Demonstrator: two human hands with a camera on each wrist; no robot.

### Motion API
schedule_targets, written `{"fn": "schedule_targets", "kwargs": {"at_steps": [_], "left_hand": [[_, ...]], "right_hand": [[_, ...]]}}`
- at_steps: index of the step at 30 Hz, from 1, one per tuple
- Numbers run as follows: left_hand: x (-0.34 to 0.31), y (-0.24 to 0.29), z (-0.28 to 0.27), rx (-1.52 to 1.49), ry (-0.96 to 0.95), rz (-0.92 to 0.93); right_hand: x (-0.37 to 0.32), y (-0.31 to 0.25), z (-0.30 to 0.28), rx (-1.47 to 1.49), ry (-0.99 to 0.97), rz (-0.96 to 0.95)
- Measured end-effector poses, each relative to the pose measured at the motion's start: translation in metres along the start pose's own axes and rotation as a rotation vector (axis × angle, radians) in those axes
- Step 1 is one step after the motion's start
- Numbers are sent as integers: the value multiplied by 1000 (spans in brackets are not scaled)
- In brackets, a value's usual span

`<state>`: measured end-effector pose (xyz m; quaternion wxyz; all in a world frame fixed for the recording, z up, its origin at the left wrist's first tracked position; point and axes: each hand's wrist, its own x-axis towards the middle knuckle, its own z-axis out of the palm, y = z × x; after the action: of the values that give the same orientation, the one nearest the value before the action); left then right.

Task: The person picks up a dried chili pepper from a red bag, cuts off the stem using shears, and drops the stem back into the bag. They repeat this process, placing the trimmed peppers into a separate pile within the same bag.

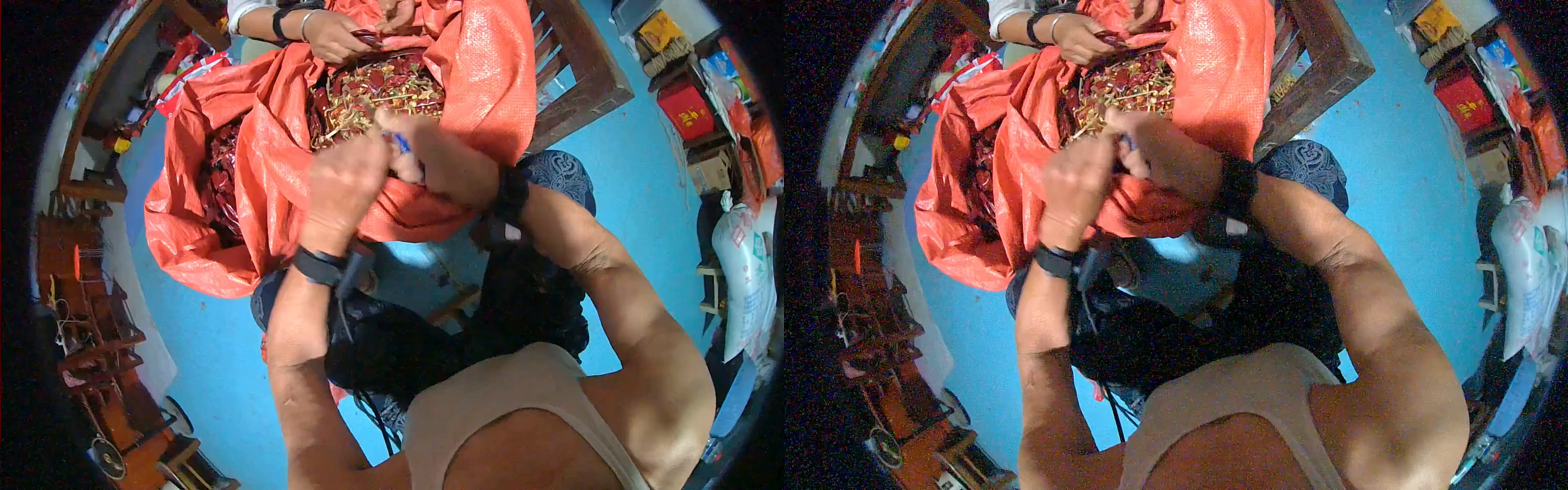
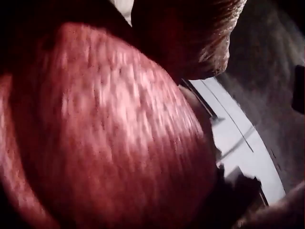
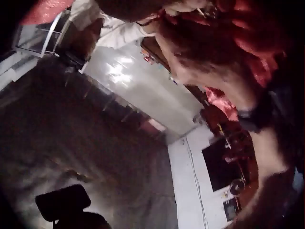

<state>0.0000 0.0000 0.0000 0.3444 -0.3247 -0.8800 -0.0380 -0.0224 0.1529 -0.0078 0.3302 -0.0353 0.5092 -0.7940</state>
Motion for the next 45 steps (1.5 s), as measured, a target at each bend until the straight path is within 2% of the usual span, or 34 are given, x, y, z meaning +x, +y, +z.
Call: {"fn": "schedule_targets", "kwargs": {"at_steps": [1,2,3,5,6,7,8,9,10,11,13,14,16,17,19,20,21,23,24,26,27,29,30,31,33,37,39,40,41,43,45], "left_hand": [[-1,8,-1,-51,65,55],[-3,14,-4,-155,-35,-83],[2,10,1,-137,-27,-65],[-5,-2,2,-345,146,-364],[-6,-17,-6,-452,125,-471],[-4,-34,-14,-458,150,-588],[-1,-48,-21,-378,278,-619],[-11,-73,-20,-220,326,-600],[-19,-94,-24,-126,289,-621],[-25,-110,-29,166,199,-619],[-28,-117,-29,577,170,-691],[-29,-120,-27,580,171,-689],[-16,-107,-28,219,216,-400],[-13,-98,-18,-41,155,-406],[-1,-58,-6,-806,-8,-683],[7,-38,-4,-936,-1,-706],[8,-32,10,-970,72,-663],[12,-25,26,-1181,135,-705],[11,-28,28,-1181,135,-705],[7,-37,29,-1214,-74,-742],[9,-39,26,-1136,-17,-757],[9,-46,20,-1236,154,-984],[9,-48,18,-1342,269,-1011],[8,-53,14,-1197,205,-1063],[9,-43,3,-1473,130,-960],[-8,-65,19,-1496,147,-1087],[-19,-88,35,-996,-124,-953],[-21,-89,33,-704,-157,-844],[-25,-93,39,-702,-155,-844],[-33,-100,49,-584,-30,-795],[-35,-101,44,-612,-89,-855]], "right_hand": [[1,-4,-5,-7,35,-67],[-1,-5,-8,-14,73,-131],[-1,-12,-12,-11,62,-156],[-12,-16,-8,-172,55,-245],[-15,-19,-1,-108,78,-141],[-11,-18,-1,-100,72,-150],[-8,-16,-4,7,63,-75],[-5,-15,-6,110,55,1],[-5,-14,-6,113,54,1],[-5,-13,-7,131,15,13],[-4,-9,-8,152,-26,24],[-1,-6,-9,170,-47,22],[-1,-7,-6,188,-69,18],[-4,-10,-2,122,-40,5],[-11,-8,1,52,-5,10],[-12,-8,1,-33,-22,-34],[-13,-8,2,-116,-41,-83],[-18,-13,7,-169,-58,-86],[-20,-15,8,-216,-73,-91],[-19,-13,4,-214,-106,-105],[-19,-13,3,-209,-140,-118],[-19,-15,3,-139,-131,-100],[-20,-15,4,-71,-125,-78],[-19,-16,5,-65,-125,-82],[-17,-19,5,43,-42,-104],[-9,-18,-7,161,-41,-139],[-8,-22,-7,177,-40,-81],[-9,-23,-5,108,-34,-99],[-11,-22,-4,42,-27,-115],[-12,-21,-3,44,-49,-133],[-11,-19,-5,66,-43,-129]]}}
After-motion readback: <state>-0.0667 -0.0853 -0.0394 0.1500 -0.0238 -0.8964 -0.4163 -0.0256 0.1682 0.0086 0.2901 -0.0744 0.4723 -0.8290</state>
